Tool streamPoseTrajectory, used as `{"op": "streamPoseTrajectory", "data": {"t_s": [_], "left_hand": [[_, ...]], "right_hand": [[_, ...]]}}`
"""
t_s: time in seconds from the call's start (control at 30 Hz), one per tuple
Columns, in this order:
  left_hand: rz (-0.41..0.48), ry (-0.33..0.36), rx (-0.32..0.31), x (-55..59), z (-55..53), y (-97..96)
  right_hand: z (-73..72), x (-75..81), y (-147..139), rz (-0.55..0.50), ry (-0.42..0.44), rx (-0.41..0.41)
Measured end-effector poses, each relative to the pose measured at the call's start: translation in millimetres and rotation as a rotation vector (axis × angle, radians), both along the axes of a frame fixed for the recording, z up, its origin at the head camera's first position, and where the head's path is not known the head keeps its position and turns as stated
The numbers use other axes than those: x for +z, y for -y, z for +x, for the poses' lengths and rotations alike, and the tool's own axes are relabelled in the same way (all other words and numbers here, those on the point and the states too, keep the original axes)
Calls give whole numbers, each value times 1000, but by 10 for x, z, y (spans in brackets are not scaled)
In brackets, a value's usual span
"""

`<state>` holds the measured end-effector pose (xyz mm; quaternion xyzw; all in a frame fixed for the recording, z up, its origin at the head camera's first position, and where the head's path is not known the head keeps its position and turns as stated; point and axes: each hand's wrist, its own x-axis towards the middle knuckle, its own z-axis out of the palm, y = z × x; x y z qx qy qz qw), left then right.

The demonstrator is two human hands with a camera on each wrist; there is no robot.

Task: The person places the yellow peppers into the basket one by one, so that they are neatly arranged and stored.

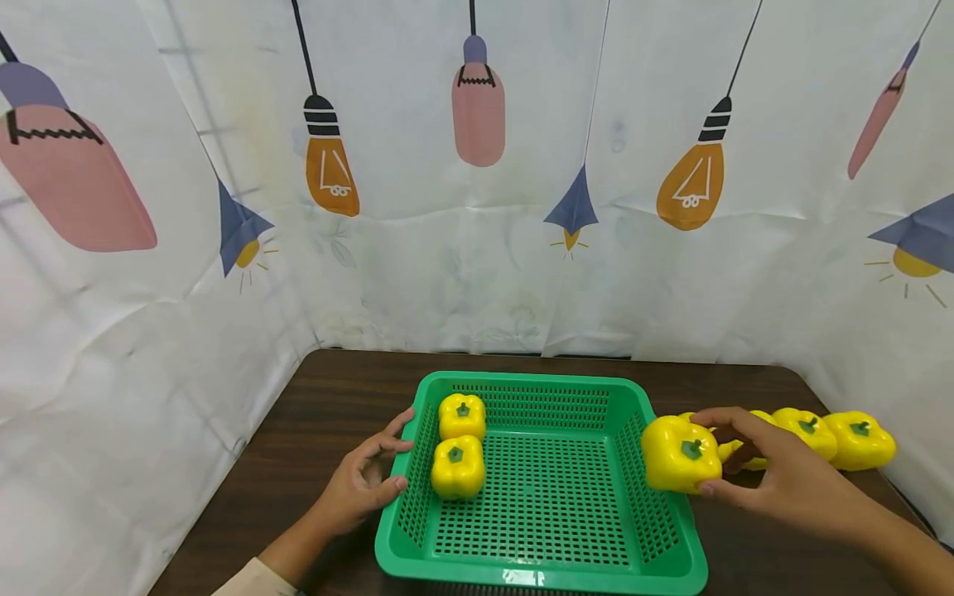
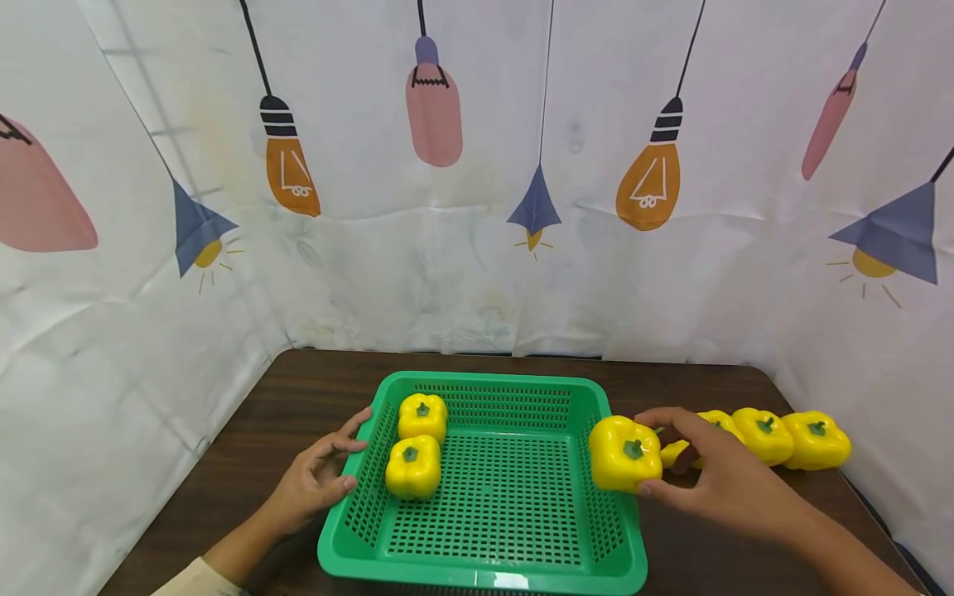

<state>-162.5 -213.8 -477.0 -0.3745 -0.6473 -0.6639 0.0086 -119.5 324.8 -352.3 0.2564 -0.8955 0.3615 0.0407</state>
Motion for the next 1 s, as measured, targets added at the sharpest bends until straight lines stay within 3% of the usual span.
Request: {"op": "streamPoseTrajectory", "data": {"t_s": [0.57,1.0], "left_hand": [[-12,-10,5,-3,2,2],[1,-3,5,-6,-2,3]], "right_hand": [[-20,-80,472,19,124,63],[-38,-141,722,68,142,82]]}}
